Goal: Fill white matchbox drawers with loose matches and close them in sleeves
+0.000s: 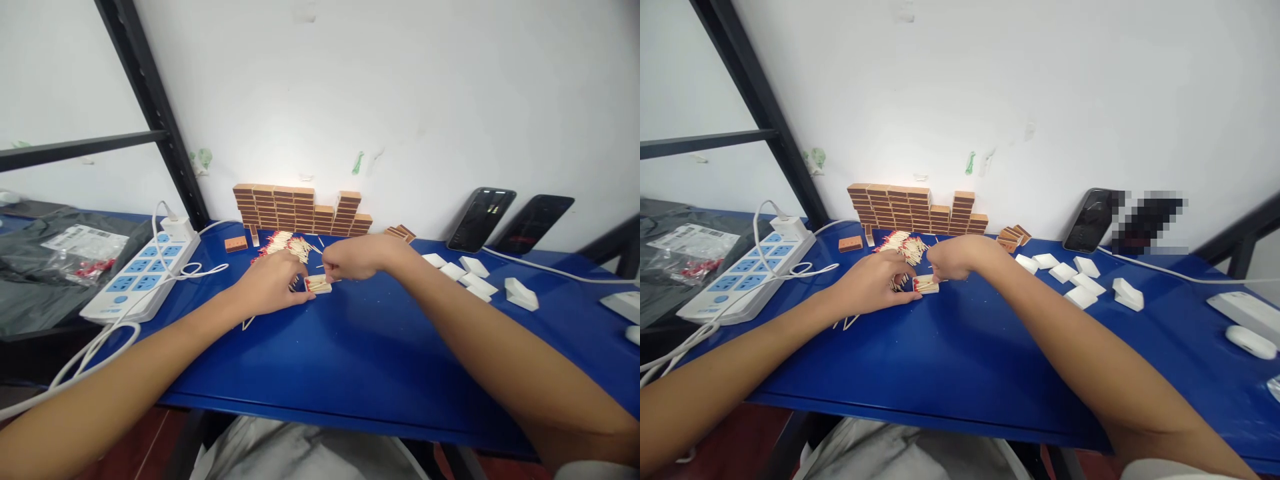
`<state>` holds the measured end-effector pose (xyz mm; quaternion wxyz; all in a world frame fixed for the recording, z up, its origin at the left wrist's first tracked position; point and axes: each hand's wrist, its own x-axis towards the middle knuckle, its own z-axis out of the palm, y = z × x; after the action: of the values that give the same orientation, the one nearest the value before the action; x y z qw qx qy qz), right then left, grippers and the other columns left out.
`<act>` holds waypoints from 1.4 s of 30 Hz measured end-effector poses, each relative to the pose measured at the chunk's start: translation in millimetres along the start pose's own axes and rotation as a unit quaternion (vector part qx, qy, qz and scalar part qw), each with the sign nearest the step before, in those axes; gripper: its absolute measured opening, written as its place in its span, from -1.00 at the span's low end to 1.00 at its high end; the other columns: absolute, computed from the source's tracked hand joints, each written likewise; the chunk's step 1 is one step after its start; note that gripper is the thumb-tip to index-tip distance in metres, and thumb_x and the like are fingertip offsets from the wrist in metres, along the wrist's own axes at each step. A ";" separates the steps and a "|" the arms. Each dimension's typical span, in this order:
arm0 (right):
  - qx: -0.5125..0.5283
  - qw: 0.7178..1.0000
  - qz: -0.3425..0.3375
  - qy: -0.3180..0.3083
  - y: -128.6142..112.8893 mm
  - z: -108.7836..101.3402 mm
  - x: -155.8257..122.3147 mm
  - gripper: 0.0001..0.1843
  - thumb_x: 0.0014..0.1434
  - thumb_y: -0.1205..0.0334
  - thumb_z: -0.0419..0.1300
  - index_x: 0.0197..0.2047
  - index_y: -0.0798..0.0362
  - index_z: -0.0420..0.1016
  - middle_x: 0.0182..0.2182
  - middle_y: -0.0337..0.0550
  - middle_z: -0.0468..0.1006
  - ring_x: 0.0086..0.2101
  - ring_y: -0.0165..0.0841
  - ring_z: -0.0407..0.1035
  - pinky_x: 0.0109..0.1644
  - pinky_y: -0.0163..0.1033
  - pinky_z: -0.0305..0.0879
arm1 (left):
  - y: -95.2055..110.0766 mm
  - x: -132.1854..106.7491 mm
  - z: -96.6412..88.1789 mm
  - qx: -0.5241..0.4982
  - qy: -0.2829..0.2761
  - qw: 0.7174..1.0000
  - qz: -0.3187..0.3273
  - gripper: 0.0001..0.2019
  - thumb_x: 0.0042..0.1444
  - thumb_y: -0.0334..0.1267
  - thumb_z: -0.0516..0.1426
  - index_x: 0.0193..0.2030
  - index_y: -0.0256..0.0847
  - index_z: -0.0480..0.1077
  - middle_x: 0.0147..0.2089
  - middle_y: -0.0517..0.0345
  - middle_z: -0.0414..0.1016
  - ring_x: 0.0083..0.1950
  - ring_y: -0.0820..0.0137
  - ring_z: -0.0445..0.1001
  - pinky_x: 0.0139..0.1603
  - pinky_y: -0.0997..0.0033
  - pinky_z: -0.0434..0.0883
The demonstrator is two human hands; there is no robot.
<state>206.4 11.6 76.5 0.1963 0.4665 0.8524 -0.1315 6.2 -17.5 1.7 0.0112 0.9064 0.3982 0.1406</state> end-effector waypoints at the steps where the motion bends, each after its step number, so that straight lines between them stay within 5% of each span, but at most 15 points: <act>1: 0.003 1.000 0.009 -0.007 -0.5 0.3 0.3 -0.87 0.22 0.36 0.28 -0.37 0.03 0.60 -0.49 -0.19 0.59 -0.50 -0.32 0.41 -0.37 -0.22 0.20 | 0.0 -0.1 -0.2 0.000 -0.001 1.000 -0.001 -0.66 0.19 0.03 0.33 -0.10 -0.20 0.61 -0.25 0.06 0.58 -0.11 0.19 0.53 -0.15 0.25 0.39; 5: 0.066 0.997 0.032 -0.038 2.3 0.7 1.8 -0.88 0.32 0.33 0.20 -0.18 0.02 0.58 -0.38 -0.18 0.63 -0.55 -0.37 0.46 -0.39 -0.24 0.28 | -0.6 -0.5 -0.1 0.000 -0.005 1.000 -0.008 -0.66 0.19 0.04 0.32 -0.11 -0.19 0.62 -0.24 0.07 0.58 -0.11 0.20 0.53 -0.17 0.26 0.37; 9: 0.098 0.993 0.032 -0.058 3.3 1.4 2.2 -0.87 0.33 0.34 0.17 -0.25 0.05 0.54 -0.34 -0.16 0.64 -0.55 -0.40 0.44 -0.40 -0.25 0.28 | -0.3 -0.1 0.8 0.004 -0.006 1.000 -0.007 -0.65 0.20 0.06 0.31 -0.09 -0.20 0.62 -0.25 0.07 0.58 -0.10 0.18 0.53 -0.16 0.25 0.37; 17: 0.002 0.995 -0.086 0.043 -4.9 7.7 9.6 -0.83 0.26 0.40 0.16 -0.29 0.03 0.56 -0.32 -0.17 0.62 -0.41 -0.36 0.35 -0.38 -0.23 0.10 | -0.5 -1.2 -0.1 0.004 -0.005 1.000 -0.011 -0.67 0.18 0.04 0.32 -0.10 -0.18 0.62 -0.25 0.06 0.58 -0.13 0.19 0.54 -0.20 0.27 0.37; 23: 0.045 0.987 -0.042 0.148 17.3 5.8 23.7 -0.90 0.26 0.35 0.24 -0.21 0.08 0.61 -0.25 -0.12 0.67 -0.36 -0.37 0.41 -0.33 -0.27 0.12 | -1.1 -0.8 0.7 -0.002 -0.004 1.000 -0.002 -0.68 0.20 0.05 0.31 -0.15 -0.18 0.61 -0.25 0.07 0.57 -0.12 0.21 0.53 -0.17 0.28 0.36; 27: 0.077 0.986 -0.068 0.130 33.7 11.9 38.6 -0.86 0.20 0.22 0.38 -0.18 0.07 0.63 -0.23 -0.14 0.68 -0.31 -0.36 0.46 -0.30 -0.31 0.21 | -0.7 -1.1 0.3 -0.007 -0.004 1.000 0.000 -0.67 0.21 0.06 0.31 -0.16 -0.18 0.61 -0.25 0.08 0.57 -0.13 0.22 0.52 -0.17 0.27 0.35; 34: 0.085 0.989 -0.067 0.105 42.9 19.9 52.6 -0.85 0.32 0.27 0.26 -0.28 0.13 0.62 -0.32 -0.11 0.68 -0.36 -0.37 0.43 -0.31 -0.31 0.22 | 0.8 -0.9 -0.6 -0.008 -0.010 1.000 -0.004 -0.67 0.20 0.05 0.32 -0.15 -0.20 0.61 -0.25 0.08 0.57 -0.14 0.23 0.51 -0.20 0.29 0.33; 42: 0.191 0.907 -0.086 0.365 70.9 24.9 76.8 -0.82 0.29 0.39 0.22 -0.10 0.12 0.64 -0.31 -0.12 0.68 -0.34 -0.37 0.46 -0.23 -0.31 0.29 | 0.7 -0.6 -1.5 -0.009 -0.012 1.000 -0.003 -0.68 0.20 0.04 0.32 -0.16 -0.21 0.60 -0.26 0.08 0.57 -0.14 0.24 0.51 -0.18 0.29 0.33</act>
<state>234.2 96.2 16.4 -0.2335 0.4355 0.8598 -0.1289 5.9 -18.5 3.1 0.0249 0.9067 0.3996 0.1329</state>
